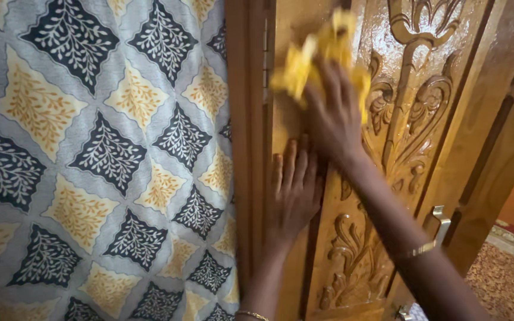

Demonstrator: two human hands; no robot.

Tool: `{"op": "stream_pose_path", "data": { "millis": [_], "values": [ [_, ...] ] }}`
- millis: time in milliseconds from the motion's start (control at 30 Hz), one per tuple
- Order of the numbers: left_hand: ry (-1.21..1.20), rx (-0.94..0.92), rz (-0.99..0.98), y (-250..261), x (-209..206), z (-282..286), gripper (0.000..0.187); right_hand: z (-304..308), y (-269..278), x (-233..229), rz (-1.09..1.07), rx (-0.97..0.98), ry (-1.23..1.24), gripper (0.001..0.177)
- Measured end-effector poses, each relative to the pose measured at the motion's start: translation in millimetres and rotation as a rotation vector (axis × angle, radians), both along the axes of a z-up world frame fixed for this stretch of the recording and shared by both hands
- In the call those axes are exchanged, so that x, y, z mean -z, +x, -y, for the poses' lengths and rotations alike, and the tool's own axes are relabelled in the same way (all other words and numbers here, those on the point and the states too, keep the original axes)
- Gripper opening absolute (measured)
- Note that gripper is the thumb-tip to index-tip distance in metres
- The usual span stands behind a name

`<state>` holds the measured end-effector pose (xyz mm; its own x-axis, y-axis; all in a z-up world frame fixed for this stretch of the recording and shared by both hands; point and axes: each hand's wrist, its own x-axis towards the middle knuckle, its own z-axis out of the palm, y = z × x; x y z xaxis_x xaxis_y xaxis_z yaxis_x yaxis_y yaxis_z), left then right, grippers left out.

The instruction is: The person wipes a wooden door with a yellow cloth, moving from the upper carved panel down to the lower carved panel. The person uses the right hand to wipe while the left hand stabilizes the door surface.

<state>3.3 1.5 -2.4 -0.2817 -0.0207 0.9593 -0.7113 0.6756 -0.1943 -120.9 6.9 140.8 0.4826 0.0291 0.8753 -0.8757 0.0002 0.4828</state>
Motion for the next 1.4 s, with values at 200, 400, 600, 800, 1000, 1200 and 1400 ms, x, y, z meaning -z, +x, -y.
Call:
{"op": "stream_pose_path", "data": {
  "millis": [200, 400, 600, 800, 1000, 1200, 1400],
  "values": [
    [-0.032, -0.107, -0.005, -16, 0, 4, 0.064, -10, -9, 101, 0.197, -0.143, -0.012, 0.044],
    [0.026, -0.091, -0.018, -20, -2, 7, 0.066, -39, -3, 87, 0.459, -0.116, 0.040, 0.046],
    [0.064, -0.085, 0.016, -8, -7, -5, 0.065, -23, -16, -30, 0.329, -0.111, 0.008, 0.047],
    [-0.003, 0.052, -0.083, -10, -10, -6, 0.062, -23, -17, -73, 0.239, -0.155, -0.080, 0.043],
    [0.054, 0.023, -0.019, -11, -5, -2, 0.068, -36, -15, 14, 0.238, -0.161, 0.051, 0.067],
    [-0.016, -0.116, -0.030, -13, -6, 1, 0.060, -16, -54, 142, 0.105, -0.341, 0.009, 0.065],
    [-0.114, -0.244, -0.039, -16, -4, 6, 0.062, -20, -109, 235, 0.158, -0.217, 0.106, 0.049]
  ]
}}
